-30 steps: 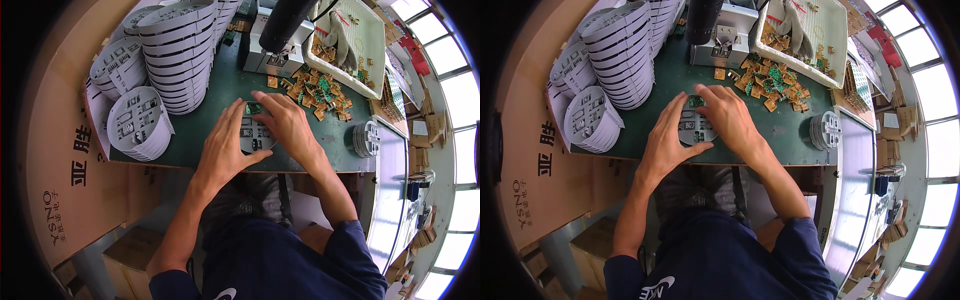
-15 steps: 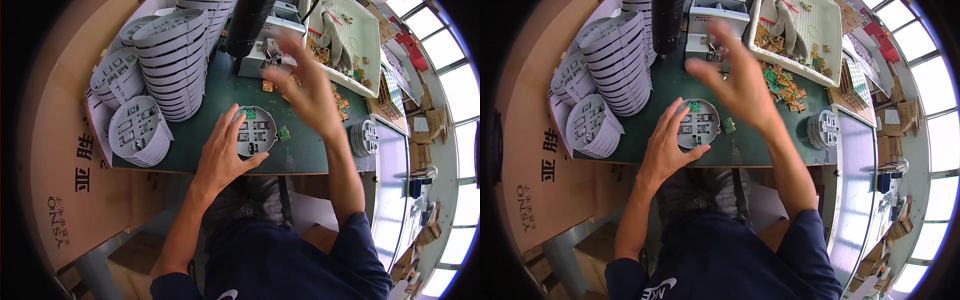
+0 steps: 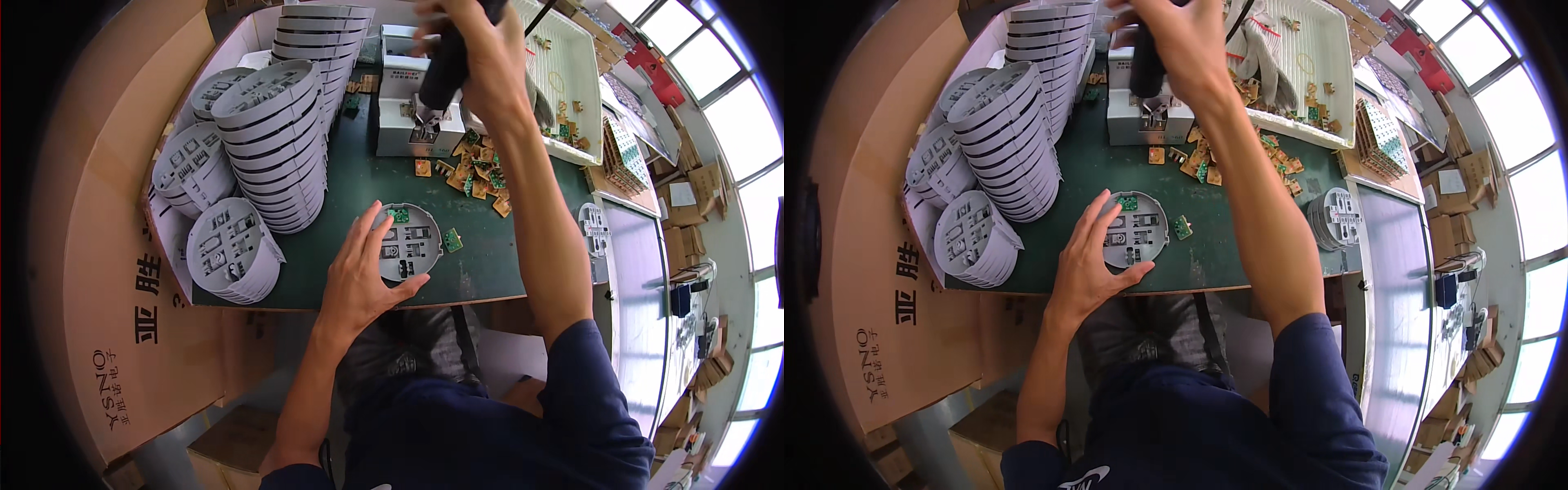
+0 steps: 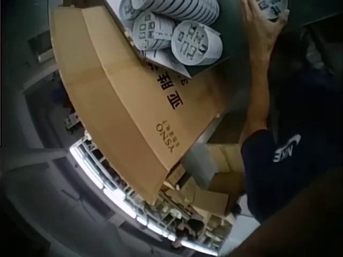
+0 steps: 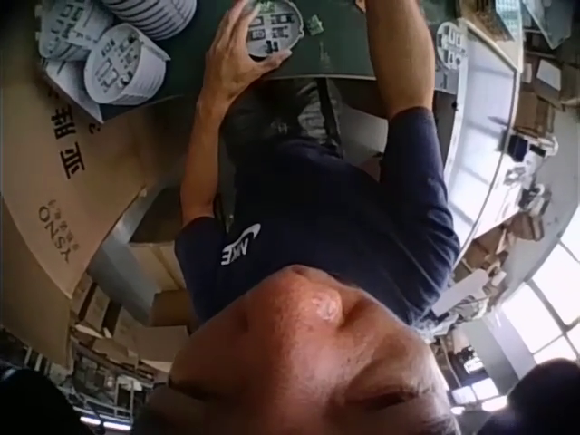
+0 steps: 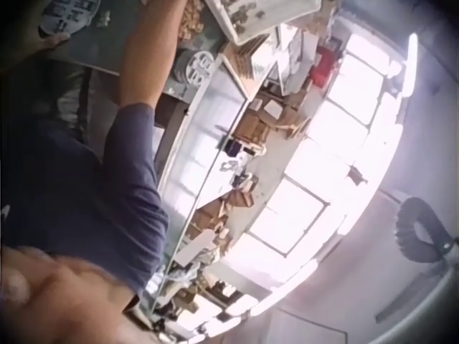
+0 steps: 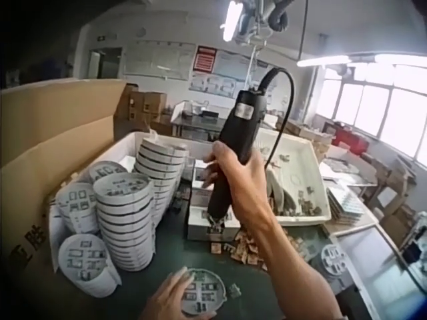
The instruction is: Assembling LED light components by placing circular boards into housings and using an electric screwdriver.
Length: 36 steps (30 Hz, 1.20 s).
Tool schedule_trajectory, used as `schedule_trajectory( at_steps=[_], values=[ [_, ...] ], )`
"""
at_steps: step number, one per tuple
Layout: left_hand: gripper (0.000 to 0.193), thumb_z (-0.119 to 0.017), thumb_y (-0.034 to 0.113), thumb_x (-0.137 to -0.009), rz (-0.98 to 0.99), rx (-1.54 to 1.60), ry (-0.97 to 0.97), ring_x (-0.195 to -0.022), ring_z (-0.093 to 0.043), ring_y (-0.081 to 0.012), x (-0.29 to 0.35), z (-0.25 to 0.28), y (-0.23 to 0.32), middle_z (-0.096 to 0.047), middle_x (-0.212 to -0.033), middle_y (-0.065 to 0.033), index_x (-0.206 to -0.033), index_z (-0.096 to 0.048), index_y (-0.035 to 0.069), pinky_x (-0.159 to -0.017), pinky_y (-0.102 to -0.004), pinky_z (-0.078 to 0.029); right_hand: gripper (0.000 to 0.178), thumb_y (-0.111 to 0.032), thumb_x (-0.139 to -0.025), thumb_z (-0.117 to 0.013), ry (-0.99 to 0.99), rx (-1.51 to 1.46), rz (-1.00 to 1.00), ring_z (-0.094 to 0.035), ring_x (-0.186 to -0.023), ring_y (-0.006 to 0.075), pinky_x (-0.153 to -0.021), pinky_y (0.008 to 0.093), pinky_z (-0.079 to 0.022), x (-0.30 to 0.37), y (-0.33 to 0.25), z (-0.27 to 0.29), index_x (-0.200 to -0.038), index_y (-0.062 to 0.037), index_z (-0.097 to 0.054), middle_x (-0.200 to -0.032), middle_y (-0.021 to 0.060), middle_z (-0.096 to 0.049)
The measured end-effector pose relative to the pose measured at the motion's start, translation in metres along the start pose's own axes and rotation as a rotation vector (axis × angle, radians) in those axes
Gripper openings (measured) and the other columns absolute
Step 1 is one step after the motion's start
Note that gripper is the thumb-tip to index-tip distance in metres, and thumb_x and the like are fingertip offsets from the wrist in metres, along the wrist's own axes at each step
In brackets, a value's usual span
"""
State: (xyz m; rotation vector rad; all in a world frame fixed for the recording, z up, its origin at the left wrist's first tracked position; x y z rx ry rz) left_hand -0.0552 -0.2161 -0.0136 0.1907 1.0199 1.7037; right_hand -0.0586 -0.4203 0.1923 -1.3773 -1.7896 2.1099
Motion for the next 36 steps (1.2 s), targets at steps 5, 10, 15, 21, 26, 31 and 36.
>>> schedule_trajectory(
  at_steps=[5, 10, 15, 21, 26, 31, 36],
  values=[
    [0.088, -0.086, 0.052, -0.078, -0.032, -0.028, 0.006, -0.137, -0.053, -0.0389, -0.002, 0.000, 0.002, -0.044, -0.157, -0.0192, -0.140, -0.054, -0.002, -0.110, -0.0472, -0.049, 0.026, -0.026, -0.097, -0.071, 0.222, 0.172, 0.092, -0.055, -0.056, 0.0089, -0.051, 0.0285, -0.043, -0.003, 0.006, 0.020, -0.092, -0.0006, -0.066, -0.067, 0.0000, -0.060],
    [0.085, -0.085, 0.051, -0.079, -0.033, -0.044, -0.002, -0.136, -0.053, -0.0395, -0.003, 0.001, 0.005, -0.045, -0.156, -0.0193, -0.138, -0.055, -0.003, -0.107, -0.0479, -0.051, 0.022, -0.022, -0.096, -0.072, 0.141, 0.240, 0.097, -0.054, -0.054, 0.0093, -0.049, 0.0285, -0.043, -0.008, 0.022, 0.019, -0.094, -0.0007, -0.066, -0.066, -0.0005, -0.059],
    [0.089, -0.087, 0.050, -0.077, -0.002, -0.049, -0.003, -0.136, -0.054, -0.0381, -0.001, -0.001, 0.002, -0.045, -0.158, -0.0188, -0.142, -0.053, -0.001, -0.110, -0.0463, -0.049, 0.027, -0.022, -0.098, -0.071, 0.129, 0.178, 0.005, -0.055, -0.055, 0.0094, -0.051, 0.0279, -0.045, 0.016, 0.022, 0.015, -0.111, 0.0007, -0.067, -0.068, -0.0001, -0.060],
    [0.087, -0.085, 0.051, -0.079, -0.023, -0.045, 0.003, -0.135, -0.053, -0.0393, -0.001, 0.001, 0.004, -0.045, -0.155, -0.0191, -0.139, -0.054, -0.003, -0.108, -0.0478, -0.051, 0.046, -0.017, -0.097, -0.069, 0.062, 0.048, -0.083, -0.066, -0.071, 0.0165, -0.064, 0.0321, -0.056, 0.074, 0.030, 0.005, -0.132, 0.0099, -0.056, -0.086, 0.0097, -0.067],
    [0.088, -0.085, 0.051, -0.080, -0.040, -0.052, 0.007, -0.134, -0.054, -0.0390, -0.003, -0.001, 0.005, -0.045, -0.154, -0.0192, -0.140, -0.053, -0.004, -0.108, -0.0476, -0.051, 0.044, -0.014, -0.096, -0.066, 0.043, 0.053, -0.069, -0.050, -0.048, 0.0102, -0.049, 0.0294, -0.047, 0.086, 0.019, -0.017, -0.131, 0.0096, -0.056, -0.066, 0.0024, -0.054],
    [0.088, -0.084, 0.052, -0.080, -0.032, -0.054, 0.008, -0.135, -0.053, -0.0390, -0.002, 0.000, 0.005, -0.045, -0.155, -0.0192, -0.140, -0.053, -0.004, -0.109, -0.0475, -0.051, 0.043, -0.015, -0.096, -0.066, 0.033, 0.036, -0.125, -0.055, -0.053, 0.0114, -0.052, 0.0298, -0.049, 0.090, 0.024, -0.023, -0.130, 0.0097, -0.057, -0.068, 0.0032, -0.055],
    [0.088, -0.084, 0.052, -0.080, -0.024, -0.063, 0.007, -0.136, -0.052, -0.0394, 0.000, 0.000, 0.004, -0.045, -0.155, -0.0189, -0.140, -0.053, -0.004, -0.108, -0.0478, -0.051, 0.042, -0.015, -0.095, -0.068, 0.024, 0.045, -0.148, -0.056, -0.053, 0.0114, -0.052, 0.0296, -0.049, 0.093, 0.032, -0.025, -0.128, 0.0088, -0.058, -0.066, 0.0029, -0.056]
  ],
)
Point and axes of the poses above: each hand's wrist, its own x-axis away from the middle knuckle, its own z-axis out of the back of the hand, y = z × x, the point moved 8 cm from there along -x, towards the middle knuckle
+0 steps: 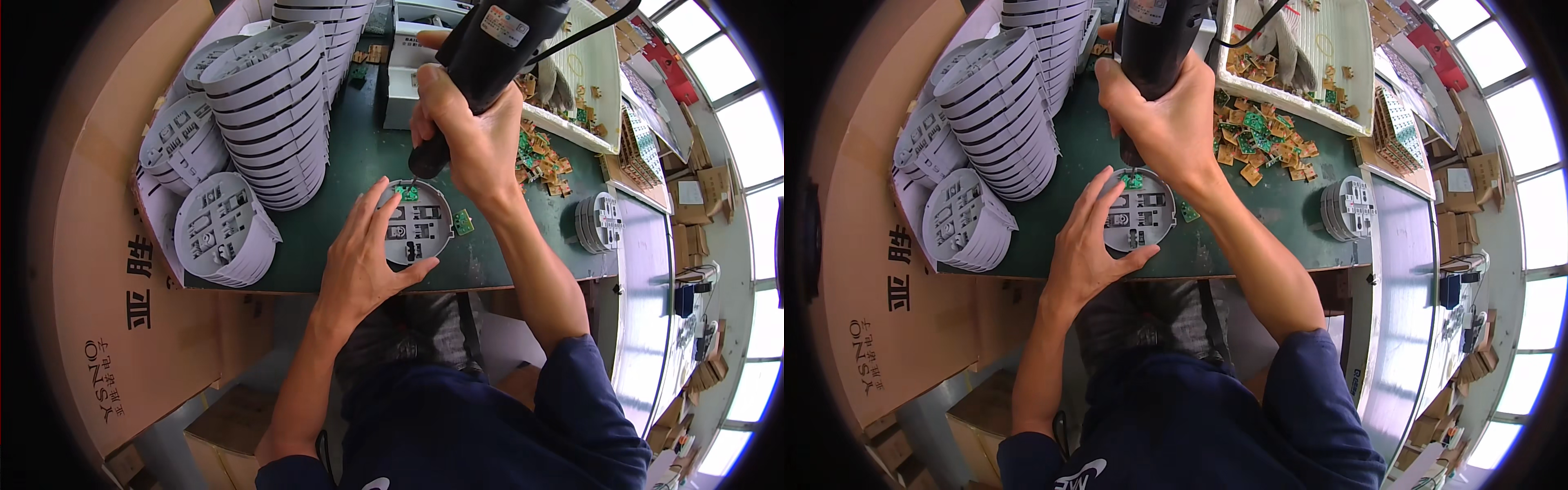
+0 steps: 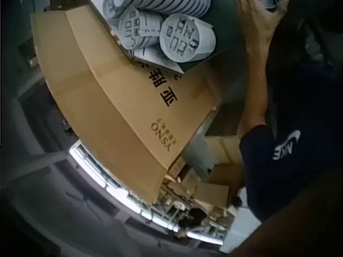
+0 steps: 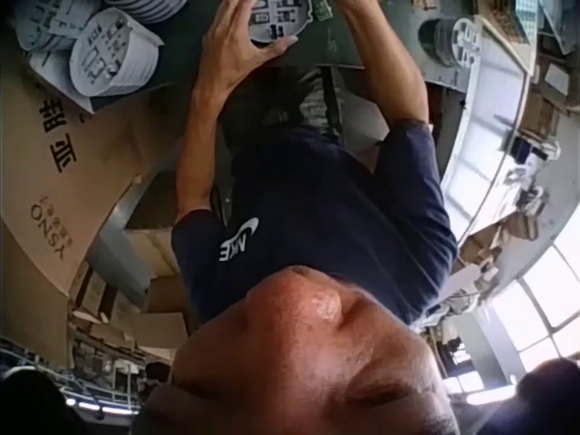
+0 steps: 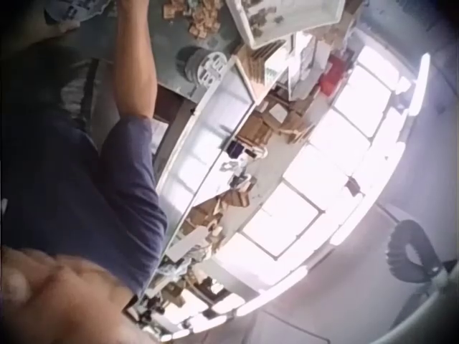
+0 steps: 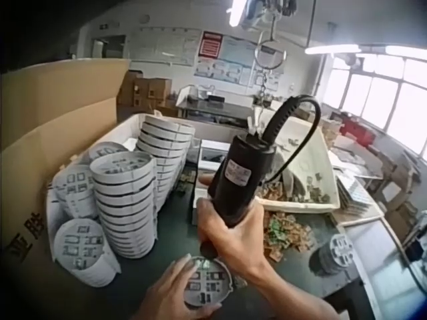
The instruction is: Assembling LED light components by placing circular boards into housings and using an electric screwdriver.
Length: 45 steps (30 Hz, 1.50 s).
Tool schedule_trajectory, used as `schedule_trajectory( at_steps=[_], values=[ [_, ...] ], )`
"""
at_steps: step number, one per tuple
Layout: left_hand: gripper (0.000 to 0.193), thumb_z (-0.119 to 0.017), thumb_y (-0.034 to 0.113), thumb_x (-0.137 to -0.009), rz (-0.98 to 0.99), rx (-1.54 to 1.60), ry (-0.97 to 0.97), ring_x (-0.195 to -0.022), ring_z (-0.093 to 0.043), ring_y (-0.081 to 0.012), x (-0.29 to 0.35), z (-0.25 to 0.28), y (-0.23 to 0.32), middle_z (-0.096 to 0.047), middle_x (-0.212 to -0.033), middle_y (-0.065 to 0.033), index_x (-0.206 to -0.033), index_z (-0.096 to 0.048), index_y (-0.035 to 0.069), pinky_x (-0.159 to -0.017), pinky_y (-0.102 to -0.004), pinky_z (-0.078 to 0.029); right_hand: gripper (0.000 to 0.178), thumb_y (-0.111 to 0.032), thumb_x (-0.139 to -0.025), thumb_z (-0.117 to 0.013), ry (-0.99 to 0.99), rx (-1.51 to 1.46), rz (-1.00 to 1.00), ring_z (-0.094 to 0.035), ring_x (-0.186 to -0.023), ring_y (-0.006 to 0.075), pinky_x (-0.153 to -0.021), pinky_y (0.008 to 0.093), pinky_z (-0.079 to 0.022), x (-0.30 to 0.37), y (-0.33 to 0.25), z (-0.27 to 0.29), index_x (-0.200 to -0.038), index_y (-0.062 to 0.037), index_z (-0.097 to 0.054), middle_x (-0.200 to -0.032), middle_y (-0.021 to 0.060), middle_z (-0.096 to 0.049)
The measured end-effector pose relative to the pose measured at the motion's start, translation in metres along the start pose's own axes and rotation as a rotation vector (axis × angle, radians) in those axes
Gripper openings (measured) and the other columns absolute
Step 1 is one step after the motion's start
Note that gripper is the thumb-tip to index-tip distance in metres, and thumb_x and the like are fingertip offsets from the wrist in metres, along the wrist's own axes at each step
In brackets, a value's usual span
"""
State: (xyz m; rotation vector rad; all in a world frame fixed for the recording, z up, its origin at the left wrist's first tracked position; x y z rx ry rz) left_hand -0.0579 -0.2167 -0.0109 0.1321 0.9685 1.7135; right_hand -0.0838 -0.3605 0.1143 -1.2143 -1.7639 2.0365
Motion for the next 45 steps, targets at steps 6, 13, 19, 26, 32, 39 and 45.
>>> schedule_trajectory(
  at_steps=[6, 13, 19, 26, 32, 39, 45],
  values=[
    [0.087, -0.084, 0.051, -0.080, -0.004, -0.005, -0.006, -0.137, -0.052, -0.0399, 0.000, -0.002, 0.000, -0.045, -0.155, -0.0187, -0.141, -0.052, -0.002, -0.108, -0.0481, -0.051, 0.029, -0.015, -0.094, -0.069, -0.021, -0.005, -0.010, -0.056, -0.052, 0.0115, -0.052, 0.0288, -0.049, 0.001, 0.002, -0.002, -0.113, 0.0052, -0.062, -0.064, 0.0028, -0.056],
    [0.087, -0.085, 0.049, -0.079, -0.011, -0.004, 0.000, -0.136, -0.052, -0.0403, -0.001, -0.001, 0.001, -0.045, -0.155, -0.0188, -0.142, -0.051, -0.002, -0.108, -0.0483, -0.051, 0.019, -0.015, -0.093, -0.071, -0.130, 0.004, -0.010, -0.057, -0.052, 0.0114, -0.051, 0.0269, -0.048, 0.001, 0.007, -0.010, -0.087, -0.0017, -0.058, -0.062, 0.0026, -0.057],
    [0.088, -0.087, 0.047, -0.078, -0.014, -0.002, 0.013, -0.135, -0.052, -0.0402, -0.001, 0.000, 0.001, -0.045, -0.155, -0.0188, -0.141, -0.051, -0.002, -0.107, -0.0483, -0.051, 0.020, -0.017, -0.093, -0.072, -0.146, 0.062, -0.031, -0.058, -0.052, 0.0108, -0.051, 0.0262, -0.047, 0.000, 0.010, -0.013, -0.089, -0.0014, -0.060, -0.060, 0.0020, -0.058],
    [0.091, -0.087, 0.047, -0.077, -0.023, 0.019, 0.034, -0.136, -0.052, -0.0401, -0.002, 0.000, 0.000, -0.046, -0.154, -0.0190, -0.144, -0.049, 0.000, -0.108, -0.0486, -0.050, 0.035, -0.023, -0.094, -0.075, -0.123, 0.048, -0.030, -0.059, -0.054, 0.0113, -0.056, 0.0265, -0.048, -0.010, 0.004, -0.007, -0.114, 0.0027, -0.062, -0.066, 0.0031, -0.062],
    [0.095, -0.090, 0.043, -0.075, -0.046, 0.024, 0.052, -0.137, -0.051, -0.0401, 0.001, 0.012, 0.007, -0.046, -0.154, -0.0202, -0.149, -0.046, 0.002, -0.109, -0.0483, -0.050, 0.058, -0.029, -0.097, -0.074, -0.106, 0.163, 0.070, -0.067, -0.078, 0.0152, -0.075, 0.0285, -0.052, -0.033, -0.025, 0.007, -0.138, 0.0050, -0.051, -0.089, 0.0101, -0.069],
    [0.113, -0.098, 0.038, -0.065, -0.351, 0.160, 0.358, -0.139, -0.049, -0.0424, 0.022, 0.058, 0.031, -0.043, -0.155, -0.0282, -0.153, -0.038, 0.001, -0.114, -0.0509, -0.044, 0.082, -0.052, -0.102, -0.060, -0.207, 0.269, -0.132, -0.059, -0.129, 0.0279, -0.103, 0.0383, -0.048, 0.037, -0.023, 0.042, -0.156, 0.0041, -0.036, -0.140, 0.0223, -0.059],
    [0.121, -0.099, 0.041, -0.064, -0.614, 0.165, 0.239, -0.139, -0.048, -0.0440, 0.020, 0.055, 0.071, -0.041, -0.156, -0.0308, -0.156, -0.031, 0.001, -0.114, -0.0534, -0.044, 0.100, -0.073, -0.098, -0.049, -0.538, -0.546, -0.894, -0.047, -0.143, 0.0306, -0.119, 0.0482, -0.038, 0.151, 0.025, 0.027, -0.162, 0.0005, -0.025, -0.158, 0.0204, -0.046]
  ],
)
Point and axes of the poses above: each hand's wrist, its own x-axis away from the middle knuckle, its own z-axis out of the back of the hand, y = z × x, the point moved 8 cm from there along -x, towards the middle knuckle
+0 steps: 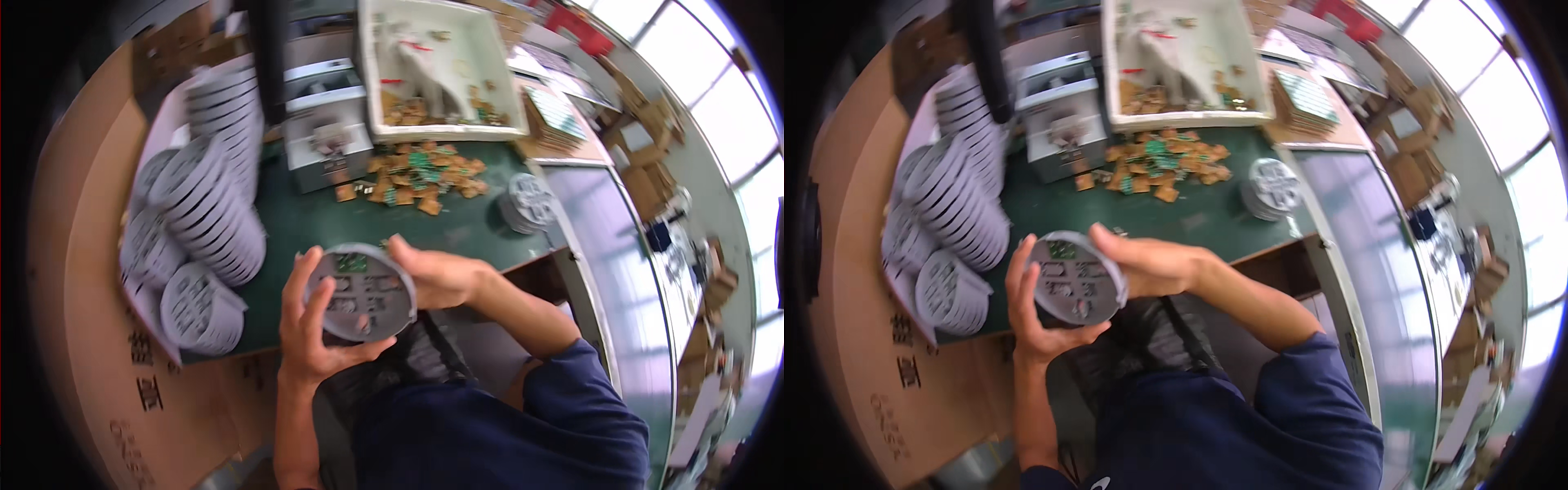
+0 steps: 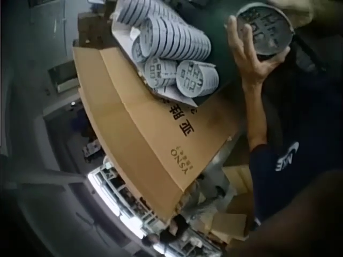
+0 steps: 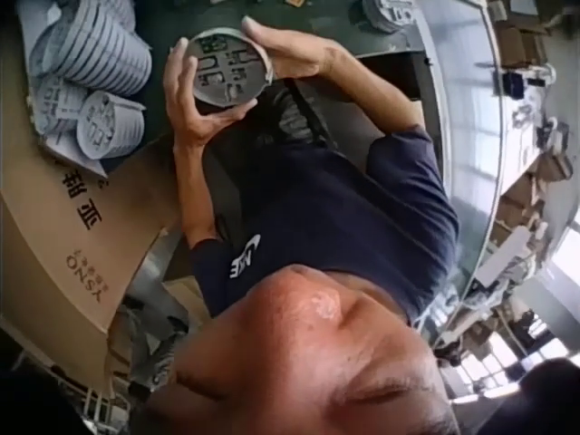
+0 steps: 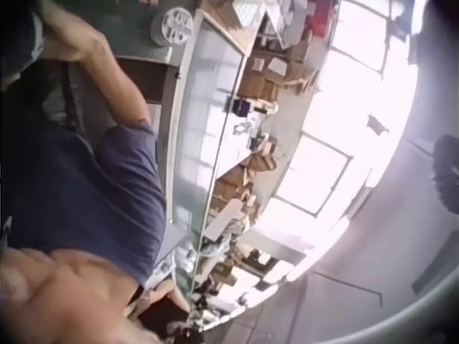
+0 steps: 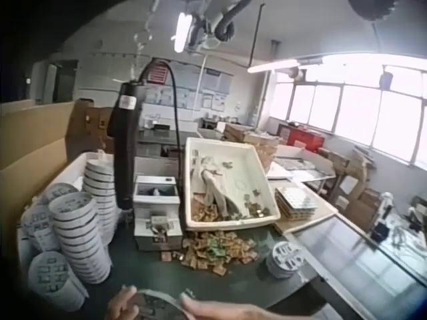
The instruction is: Assembling LED light components by placing circular boards into housings and using an electric screwdriver.
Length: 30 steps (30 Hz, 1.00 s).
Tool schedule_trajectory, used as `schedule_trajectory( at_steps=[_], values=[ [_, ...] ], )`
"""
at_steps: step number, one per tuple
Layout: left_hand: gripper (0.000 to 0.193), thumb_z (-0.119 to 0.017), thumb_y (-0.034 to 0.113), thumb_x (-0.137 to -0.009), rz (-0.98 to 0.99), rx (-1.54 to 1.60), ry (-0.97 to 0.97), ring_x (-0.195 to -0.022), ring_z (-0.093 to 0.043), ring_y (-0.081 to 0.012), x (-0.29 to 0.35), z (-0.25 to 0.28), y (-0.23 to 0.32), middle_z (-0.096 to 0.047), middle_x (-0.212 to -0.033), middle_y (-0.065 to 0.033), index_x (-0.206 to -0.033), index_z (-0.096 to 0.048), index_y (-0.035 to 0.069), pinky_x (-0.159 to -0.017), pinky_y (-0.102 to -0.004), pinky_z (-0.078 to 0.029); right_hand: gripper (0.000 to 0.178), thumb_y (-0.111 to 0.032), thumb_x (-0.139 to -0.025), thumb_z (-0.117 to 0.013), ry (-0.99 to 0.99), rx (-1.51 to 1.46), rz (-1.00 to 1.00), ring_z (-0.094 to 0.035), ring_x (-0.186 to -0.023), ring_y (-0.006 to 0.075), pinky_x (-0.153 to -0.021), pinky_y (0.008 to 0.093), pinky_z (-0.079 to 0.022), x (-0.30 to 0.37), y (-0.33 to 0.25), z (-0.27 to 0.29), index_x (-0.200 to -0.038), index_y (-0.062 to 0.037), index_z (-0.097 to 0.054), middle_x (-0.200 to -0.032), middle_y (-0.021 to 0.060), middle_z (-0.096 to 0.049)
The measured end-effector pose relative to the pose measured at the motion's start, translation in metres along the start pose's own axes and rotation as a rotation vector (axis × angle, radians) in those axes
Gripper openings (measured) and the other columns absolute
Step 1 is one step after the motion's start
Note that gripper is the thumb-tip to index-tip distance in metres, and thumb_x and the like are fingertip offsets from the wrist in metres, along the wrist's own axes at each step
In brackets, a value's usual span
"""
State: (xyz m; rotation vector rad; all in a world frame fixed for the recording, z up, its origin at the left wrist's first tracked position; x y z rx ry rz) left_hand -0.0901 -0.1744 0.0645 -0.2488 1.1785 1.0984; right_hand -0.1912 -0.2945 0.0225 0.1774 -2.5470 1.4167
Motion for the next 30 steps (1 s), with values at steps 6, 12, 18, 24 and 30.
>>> schedule_trajectory(
  at_steps=[6, 12, 18, 24, 30],
  values=[
    [0.121, -0.096, 0.041, -0.070, 0.018, 0.064, -0.168, -0.142, -0.045, -0.0451, -0.003, -0.043, 0.002, -0.039, -0.158, -0.0304, -0.160, -0.026, 0.000, -0.115, -0.0525, -0.042, 0.085, -0.058, -0.102, -0.060, 0.050, -0.032, 0.117, -0.050, -0.138, 0.0251, -0.113, 0.0433, -0.044, 0.038, 0.007, 0.012, -0.159, -0.0014, -0.033, -0.155, 0.0188, -0.047],
    [0.100, -0.087, 0.031, -0.083, 0.211, 0.064, -0.202, -0.145, -0.043, -0.0423, -0.010, -0.056, -0.007, -0.040, -0.159, -0.0266, -0.158, -0.031, -0.001, -0.118, -0.0498, -0.039, 0.108, -0.035, -0.078, -0.091, 0.769, 1.261, 0.349, -0.044, -0.142, 0.0273, -0.116, 0.0431, -0.040, 0.169, -0.119, 0.096, -0.164, -0.0135, -0.029, -0.162, 0.0145, -0.040],
    [0.077, -0.077, 0.020, -0.091, 0.255, 0.106, -0.199, -0.143, -0.047, -0.0383, -0.011, -0.063, -0.012, -0.043, -0.158, -0.0228, -0.155, -0.039, -0.001, -0.118, -0.0467, -0.039, 0.106, -0.038, -0.077, -0.090, 0.907, 1.512, 0.106, -0.038, -0.149, 0.0341, -0.124, 0.0447, -0.033, 0.222, -0.120, 0.180, -0.162, -0.0136, -0.033, -0.163, 0.0185, -0.037],
    [0.072, -0.073, 0.016, -0.095, 0.395, 0.320, -0.295, -0.141, -0.050, -0.0342, -0.035, -0.098, -0.005, -0.044, -0.157, -0.0210, -0.156, -0.038, -0.002, -0.119, -0.0443, -0.039, 0.108, -0.040, -0.074, -0.089, 0.895, 1.516, -0.006, -0.038, -0.149, 0.0351, -0.124, 0.0419, -0.032, 0.213, -0.093, 0.191, -0.162, -0.0118, -0.032, -0.166, 0.0180, -0.030],
    [0.071, -0.064, 0.032, -0.104, 0.927, 1.026, -0.261, -0.147, -0.043, -0.0308, -0.064, -0.226, -0.011, -0.039, -0.161, -0.0237, -0.158, -0.034, -0.003, -0.120, -0.0387, -0.036, 0.103, -0.045, -0.084, -0.084, 0.957, 1.574, 0.003, -0.036, -0.150, 0.0369, -0.125, 0.0428, -0.030, 0.218, -0.085, 0.184, -0.163, -0.0081, -0.029, -0.168, 0.0218, -0.027]
  ],
)
Point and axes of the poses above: each hand's wrist, its own x-axis away from the middle knuckle, its own z-axis out of the back of the hand, y = z × x, the point moved 8 cm from there along -x, towards the middle knuckle
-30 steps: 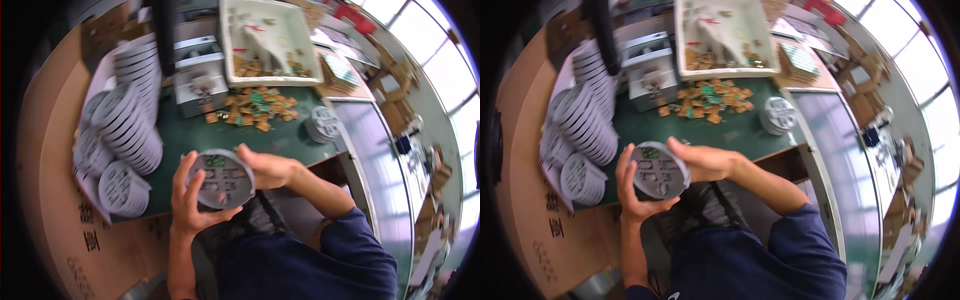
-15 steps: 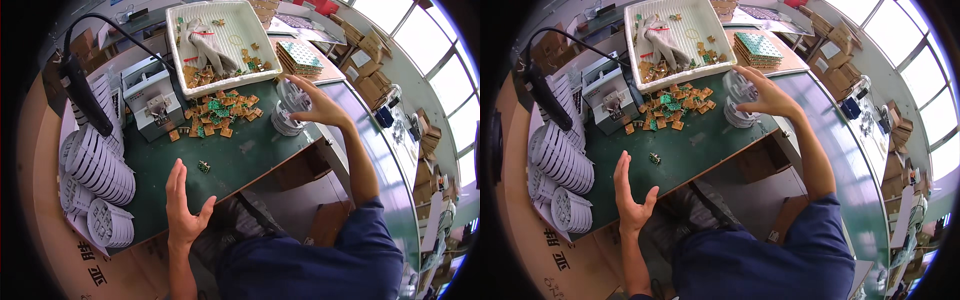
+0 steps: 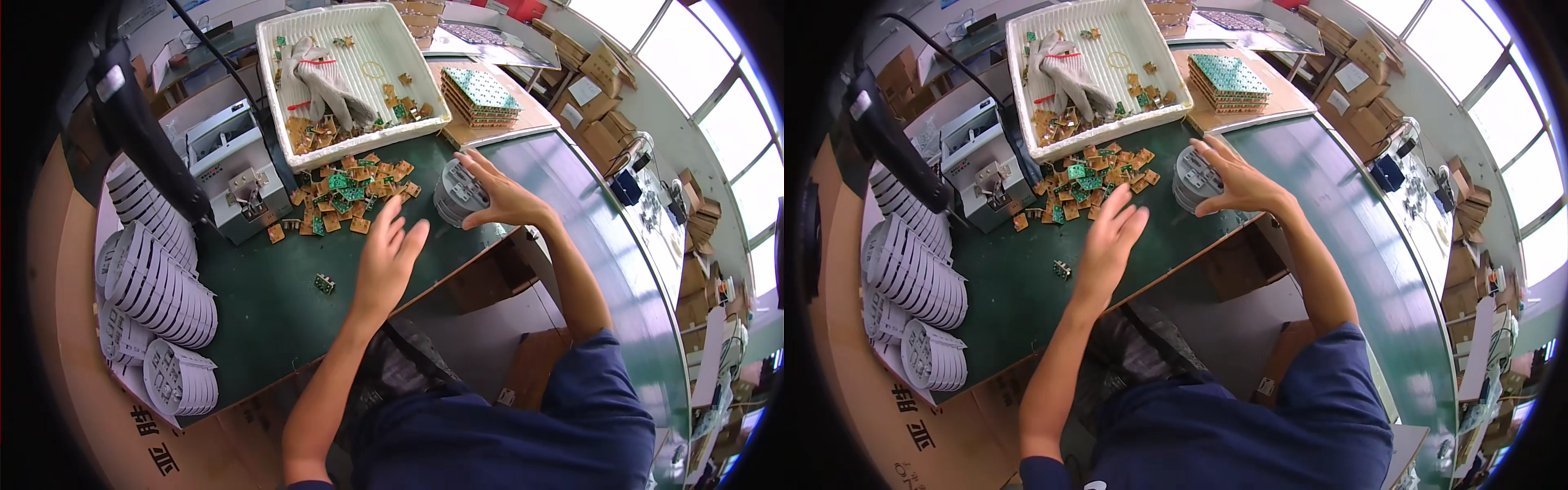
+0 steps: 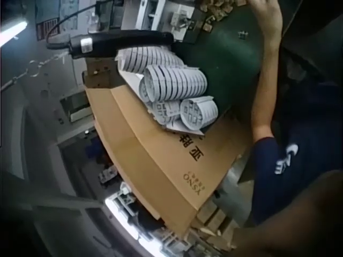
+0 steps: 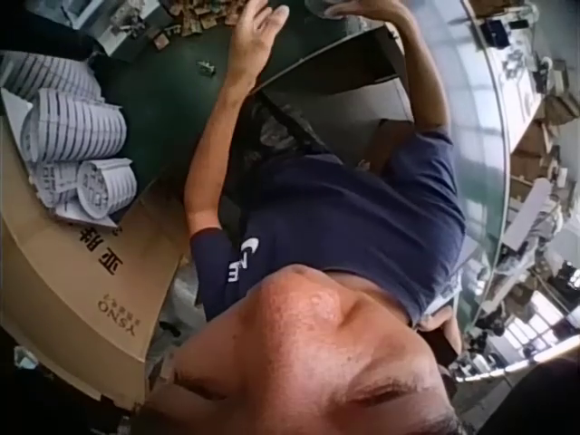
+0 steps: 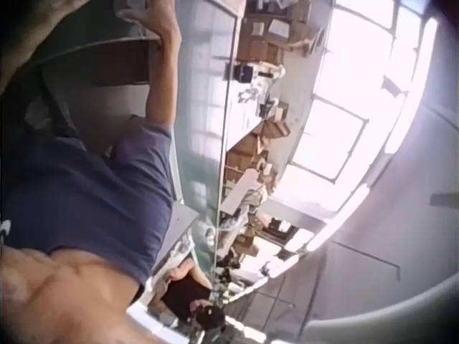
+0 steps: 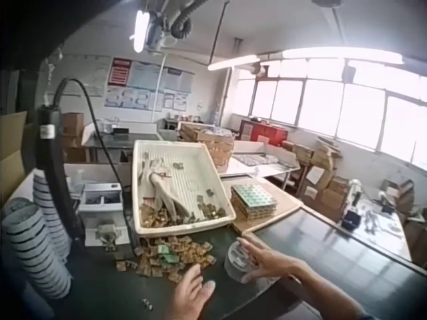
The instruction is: Assembling LED light components by placing circular boards into housings and using an electric screwdriver.
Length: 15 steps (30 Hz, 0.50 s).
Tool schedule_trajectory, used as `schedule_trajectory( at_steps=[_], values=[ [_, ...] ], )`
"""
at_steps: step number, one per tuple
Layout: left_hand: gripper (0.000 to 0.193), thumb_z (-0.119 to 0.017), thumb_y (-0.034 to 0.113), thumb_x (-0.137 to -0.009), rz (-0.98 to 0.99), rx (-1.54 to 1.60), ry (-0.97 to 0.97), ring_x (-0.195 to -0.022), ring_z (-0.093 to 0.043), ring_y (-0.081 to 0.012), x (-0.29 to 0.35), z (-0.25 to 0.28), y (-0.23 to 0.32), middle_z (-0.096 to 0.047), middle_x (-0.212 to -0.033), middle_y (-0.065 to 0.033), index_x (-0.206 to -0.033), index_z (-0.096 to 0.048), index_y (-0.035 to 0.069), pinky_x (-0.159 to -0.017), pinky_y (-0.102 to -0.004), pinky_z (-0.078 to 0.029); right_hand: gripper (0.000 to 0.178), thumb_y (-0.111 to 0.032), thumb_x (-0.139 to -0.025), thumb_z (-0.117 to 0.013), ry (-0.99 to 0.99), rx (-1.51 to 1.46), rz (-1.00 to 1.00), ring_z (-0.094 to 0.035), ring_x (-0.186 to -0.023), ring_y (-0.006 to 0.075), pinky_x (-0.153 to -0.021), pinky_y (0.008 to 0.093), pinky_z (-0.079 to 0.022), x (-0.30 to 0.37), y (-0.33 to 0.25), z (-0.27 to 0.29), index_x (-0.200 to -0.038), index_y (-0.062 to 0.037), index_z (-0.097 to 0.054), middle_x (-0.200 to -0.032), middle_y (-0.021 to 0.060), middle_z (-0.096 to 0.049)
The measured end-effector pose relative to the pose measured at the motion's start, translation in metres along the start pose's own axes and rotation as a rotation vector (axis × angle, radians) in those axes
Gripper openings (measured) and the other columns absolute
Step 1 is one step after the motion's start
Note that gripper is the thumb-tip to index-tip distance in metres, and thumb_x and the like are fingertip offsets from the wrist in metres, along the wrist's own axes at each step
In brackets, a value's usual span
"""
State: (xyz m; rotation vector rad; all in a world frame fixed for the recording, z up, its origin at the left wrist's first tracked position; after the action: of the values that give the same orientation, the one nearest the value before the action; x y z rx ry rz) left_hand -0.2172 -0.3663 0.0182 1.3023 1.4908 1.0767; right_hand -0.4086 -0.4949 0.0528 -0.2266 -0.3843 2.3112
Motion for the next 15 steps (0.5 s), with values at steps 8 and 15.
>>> schedule_trajectory(
  at_steps=[8, 15],
  values=[
    [0.065, -0.053, 0.039, -0.107, 0.127, -0.129, 0.112, -0.141, -0.047, -0.0276, -0.092, -0.062, -0.089, -0.048, -0.153, -0.0198, -0.155, -0.039, -0.002, -0.118, -0.0368, -0.033, 0.071, -0.038, -0.103, -0.066, 0.169, -0.612, -0.456, -0.059, -0.126, 0.0219, -0.108, 0.0332, -0.046, 0.012, 0.049, -0.015, -0.154, 0.0036, -0.040, -0.139, 0.0195, -0.060],
    [0.073, -0.047, 0.037, -0.108, 0.080, 0.170, -0.018, -0.154, -0.029, -0.0390, -0.083, -0.088, -0.091, -0.032, -0.162, -0.0310, -0.158, -0.025, -0.011, -0.124, -0.0406, -0.028, 0.063, -0.029, -0.099, -0.074, 0.475, -1.004, -0.374, -0.065, -0.111, 0.0181, -0.094, 0.0321, -0.054, 0.028, 0.024, -0.006, -0.148, 0.0015, -0.049, -0.127, 0.0158, -0.065]
  ],
)
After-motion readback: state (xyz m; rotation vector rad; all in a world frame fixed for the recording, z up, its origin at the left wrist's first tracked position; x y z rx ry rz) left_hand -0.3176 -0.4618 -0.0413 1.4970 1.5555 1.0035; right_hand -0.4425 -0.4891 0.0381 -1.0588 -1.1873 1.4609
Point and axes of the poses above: each hand's wrist, its own x-axis away from the middle knuckle, its own z-axis out of the back of the hand, y = z × x, the point moved 8 cm from there along -x, towards the middle knuckle
